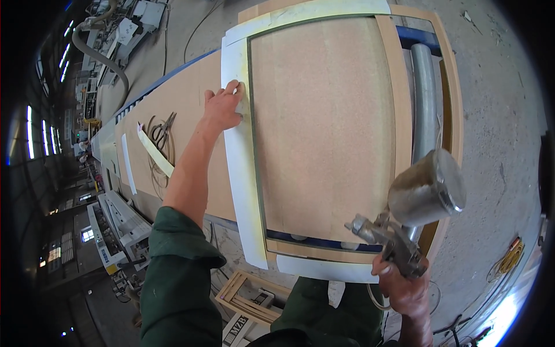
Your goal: Applying adhesive to wooden panels using a spray gun and attaching white strips/frames as part of furniture assembly.
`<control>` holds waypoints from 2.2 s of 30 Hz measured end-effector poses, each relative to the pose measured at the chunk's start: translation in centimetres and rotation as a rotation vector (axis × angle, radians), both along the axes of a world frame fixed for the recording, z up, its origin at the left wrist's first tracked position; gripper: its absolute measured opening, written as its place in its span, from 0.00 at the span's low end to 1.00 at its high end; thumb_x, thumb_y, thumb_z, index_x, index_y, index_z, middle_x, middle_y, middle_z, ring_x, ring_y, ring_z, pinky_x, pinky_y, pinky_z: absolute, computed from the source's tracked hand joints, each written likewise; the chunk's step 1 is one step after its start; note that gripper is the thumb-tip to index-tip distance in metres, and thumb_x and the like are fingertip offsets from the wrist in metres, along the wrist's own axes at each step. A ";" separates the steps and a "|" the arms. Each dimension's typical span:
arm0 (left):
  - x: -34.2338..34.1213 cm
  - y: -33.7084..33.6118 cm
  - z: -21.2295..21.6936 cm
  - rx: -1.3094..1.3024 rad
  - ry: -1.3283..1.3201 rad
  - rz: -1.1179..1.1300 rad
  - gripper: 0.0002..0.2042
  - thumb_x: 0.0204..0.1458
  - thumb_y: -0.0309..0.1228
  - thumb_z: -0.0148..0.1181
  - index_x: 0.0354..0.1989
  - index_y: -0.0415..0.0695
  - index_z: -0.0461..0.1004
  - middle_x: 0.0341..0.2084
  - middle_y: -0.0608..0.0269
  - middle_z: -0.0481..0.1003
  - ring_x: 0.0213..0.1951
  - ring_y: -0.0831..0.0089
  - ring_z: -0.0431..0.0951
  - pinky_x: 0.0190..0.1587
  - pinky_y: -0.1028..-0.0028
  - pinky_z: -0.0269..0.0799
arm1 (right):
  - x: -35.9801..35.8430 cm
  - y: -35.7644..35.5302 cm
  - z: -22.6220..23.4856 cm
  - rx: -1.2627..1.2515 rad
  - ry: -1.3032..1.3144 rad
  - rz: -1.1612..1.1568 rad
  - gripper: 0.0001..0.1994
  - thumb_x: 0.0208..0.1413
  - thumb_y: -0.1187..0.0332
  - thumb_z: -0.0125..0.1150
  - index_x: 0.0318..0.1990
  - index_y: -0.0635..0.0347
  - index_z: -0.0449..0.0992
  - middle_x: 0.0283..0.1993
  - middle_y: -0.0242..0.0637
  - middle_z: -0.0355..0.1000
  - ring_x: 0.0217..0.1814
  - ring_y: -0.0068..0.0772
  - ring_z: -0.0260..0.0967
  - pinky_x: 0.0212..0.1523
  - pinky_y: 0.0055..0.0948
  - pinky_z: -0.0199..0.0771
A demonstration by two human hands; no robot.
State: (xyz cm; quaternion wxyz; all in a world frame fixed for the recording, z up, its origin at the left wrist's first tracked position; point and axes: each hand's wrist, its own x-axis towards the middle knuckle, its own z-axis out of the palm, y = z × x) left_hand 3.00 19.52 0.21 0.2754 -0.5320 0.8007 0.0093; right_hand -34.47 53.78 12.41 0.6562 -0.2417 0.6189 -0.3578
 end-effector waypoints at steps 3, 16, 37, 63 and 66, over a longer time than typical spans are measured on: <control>0.0 0.0 0.1 0.000 -0.009 0.000 0.43 0.37 0.28 0.72 0.69 0.51 0.64 0.66 0.69 0.63 0.60 0.67 0.72 0.55 0.59 0.57 | -1.2 2.0 0.6 0.095 -0.073 0.070 0.10 0.62 0.66 0.66 0.40 0.66 0.78 0.24 0.26 0.70 0.25 0.16 0.63 0.27 0.21 0.63; -0.2 0.2 -0.6 -0.051 -0.042 -0.049 0.40 0.36 0.26 0.69 0.66 0.49 0.67 0.64 0.69 0.64 0.55 0.67 0.75 0.54 0.58 0.58 | 0.1 -3.1 -1.2 -0.065 0.010 -0.102 0.22 0.66 0.49 0.62 0.34 0.64 0.77 0.14 0.23 0.62 0.13 0.12 0.56 0.15 0.20 0.50; -0.7 0.3 -0.2 -0.037 -0.091 -0.013 0.41 0.36 0.21 0.63 0.67 0.49 0.65 0.65 0.68 0.64 0.57 0.68 0.75 0.53 0.59 0.57 | -0.3 2.7 1.3 0.146 -0.073 0.097 0.14 0.60 0.66 0.69 0.45 0.68 0.78 0.29 0.31 0.75 0.27 0.18 0.68 0.31 0.21 0.67; -0.4 0.2 -0.4 -0.041 -0.047 -0.019 0.40 0.35 0.20 0.62 0.66 0.46 0.66 0.65 0.67 0.64 0.58 0.67 0.75 0.53 0.59 0.57 | -0.2 2.4 1.9 0.128 -0.107 0.044 0.21 0.56 0.63 0.72 0.50 0.70 0.77 0.29 0.33 0.76 0.27 0.19 0.69 0.29 0.21 0.68; -0.4 0.2 -0.4 -0.042 -0.051 -0.015 0.40 0.35 0.20 0.61 0.66 0.47 0.66 0.65 0.67 0.64 0.58 0.67 0.75 0.53 0.59 0.57 | -0.7 0.9 1.2 0.134 -0.064 0.081 0.16 0.58 0.70 0.71 0.50 0.70 0.78 0.34 0.33 0.77 0.34 0.21 0.71 0.39 0.24 0.72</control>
